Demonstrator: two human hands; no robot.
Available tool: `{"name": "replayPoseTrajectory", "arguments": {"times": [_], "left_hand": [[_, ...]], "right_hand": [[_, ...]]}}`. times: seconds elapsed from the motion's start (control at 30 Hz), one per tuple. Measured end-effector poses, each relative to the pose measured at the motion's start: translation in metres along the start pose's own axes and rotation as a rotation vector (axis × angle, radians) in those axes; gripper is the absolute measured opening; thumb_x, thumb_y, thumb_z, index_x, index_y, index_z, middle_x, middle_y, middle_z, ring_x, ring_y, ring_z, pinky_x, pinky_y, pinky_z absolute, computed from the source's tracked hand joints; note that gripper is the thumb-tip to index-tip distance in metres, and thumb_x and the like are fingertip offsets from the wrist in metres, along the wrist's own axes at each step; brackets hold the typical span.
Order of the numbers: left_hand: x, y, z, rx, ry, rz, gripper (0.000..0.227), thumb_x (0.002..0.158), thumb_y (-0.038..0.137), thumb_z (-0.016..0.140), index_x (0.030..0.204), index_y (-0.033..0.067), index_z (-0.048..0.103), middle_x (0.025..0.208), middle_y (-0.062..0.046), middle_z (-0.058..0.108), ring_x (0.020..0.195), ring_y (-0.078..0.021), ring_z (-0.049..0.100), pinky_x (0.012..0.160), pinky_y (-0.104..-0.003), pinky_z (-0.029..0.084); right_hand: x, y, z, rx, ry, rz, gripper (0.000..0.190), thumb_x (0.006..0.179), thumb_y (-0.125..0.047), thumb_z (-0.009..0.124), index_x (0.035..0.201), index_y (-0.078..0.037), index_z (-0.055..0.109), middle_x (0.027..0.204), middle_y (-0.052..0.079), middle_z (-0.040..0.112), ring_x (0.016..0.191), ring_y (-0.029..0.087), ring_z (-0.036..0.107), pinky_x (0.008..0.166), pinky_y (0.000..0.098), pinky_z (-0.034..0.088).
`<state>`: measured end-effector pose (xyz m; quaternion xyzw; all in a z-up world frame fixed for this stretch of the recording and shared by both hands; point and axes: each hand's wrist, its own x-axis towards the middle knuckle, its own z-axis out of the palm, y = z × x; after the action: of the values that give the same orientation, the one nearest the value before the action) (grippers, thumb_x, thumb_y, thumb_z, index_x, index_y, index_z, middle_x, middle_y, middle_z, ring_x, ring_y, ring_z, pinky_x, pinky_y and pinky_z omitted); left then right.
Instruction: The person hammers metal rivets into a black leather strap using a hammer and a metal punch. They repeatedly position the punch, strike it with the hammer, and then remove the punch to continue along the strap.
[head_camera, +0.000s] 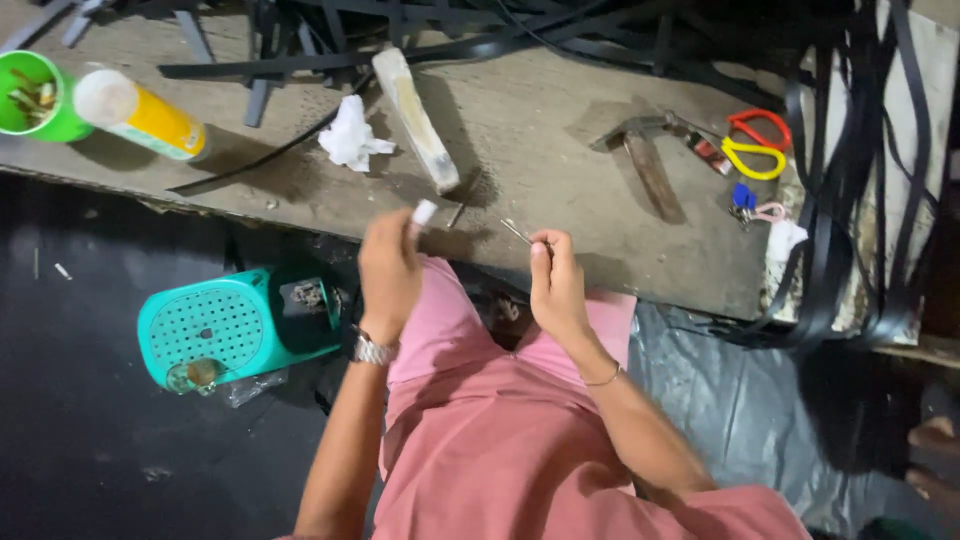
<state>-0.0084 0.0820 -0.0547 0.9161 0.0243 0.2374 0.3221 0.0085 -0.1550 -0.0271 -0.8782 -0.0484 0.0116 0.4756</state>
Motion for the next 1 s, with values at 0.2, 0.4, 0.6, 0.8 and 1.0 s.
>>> {"name": "replayPoseTrajectory", "arguments": {"times": [0.2, 0.4, 0.6, 0.8, 1.0], "left_hand": [[-0.031, 0.057, 0.061, -0.215, -0.288, -0.018, 0.012, 0.104, 0.017, 0.063, 0.106, 0.0107, 0.073, 0.088, -0.009, 0.072, 0.084, -0.0327, 0.074, 0.073, -0.041, 0.058], [0.001, 0.08, 0.088, 0.078, -0.254, 0.351, 0.006, 0.101, 0.023, 0.068, 0.105, 0.0181, 0.071, 0.089, 0.001, 0.065, 0.087, -0.0194, 0.068, 0.07, -0.03, 0.054], [0.019, 0.074, 0.108, -0.055, -0.178, 0.454, 0.003, 0.097, 0.014, 0.074, 0.098, 0.0137, 0.072, 0.097, -0.003, 0.063, 0.091, -0.023, 0.06, 0.072, -0.032, 0.049], [0.028, 0.084, 0.1, -0.118, -0.045, 0.381, 0.023, 0.099, 0.025, 0.078, 0.086, 0.0096, 0.067, 0.089, -0.002, 0.056, 0.088, -0.0218, 0.058, 0.076, -0.025, 0.051], [0.031, 0.087, 0.096, -0.12, -0.082, 0.317, 0.022, 0.097, 0.026, 0.079, 0.087, 0.0098, 0.067, 0.087, -0.003, 0.052, 0.08, -0.0212, 0.058, 0.074, -0.027, 0.053]], "right_hand": [[-0.049, 0.021, -0.013, 0.026, 0.117, 0.108, 0.024, 0.107, -0.025, 0.053, 0.12, -0.007, 0.061, 0.107, 0.017, 0.076, 0.102, 0.036, 0.072, 0.085, 0.0454, 0.056], [-0.069, 0.02, -0.036, 0.098, 0.299, 0.145, 0.02, 0.105, -0.019, 0.054, 0.121, -0.007, 0.059, 0.092, 0.014, 0.071, 0.083, 0.026, 0.069, 0.078, 0.0403, 0.056], [-0.042, 0.016, -0.052, 0.371, 0.317, -0.017, 0.02, 0.105, -0.015, 0.057, 0.113, 0.003, 0.061, 0.092, 0.021, 0.073, 0.079, 0.027, 0.074, 0.07, 0.0392, 0.061], [0.007, 0.054, -0.065, 0.263, 0.35, -0.183, 0.032, 0.111, -0.023, 0.047, 0.106, 0.005, 0.065, 0.08, 0.016, 0.071, 0.065, 0.023, 0.072, 0.055, 0.0317, 0.056], [0.041, 0.048, -0.05, 0.36, 0.292, -0.267, 0.038, 0.112, -0.024, 0.041, 0.1, 0.006, 0.061, 0.083, 0.023, 0.071, 0.067, 0.027, 0.071, 0.06, 0.0358, 0.06]]}}
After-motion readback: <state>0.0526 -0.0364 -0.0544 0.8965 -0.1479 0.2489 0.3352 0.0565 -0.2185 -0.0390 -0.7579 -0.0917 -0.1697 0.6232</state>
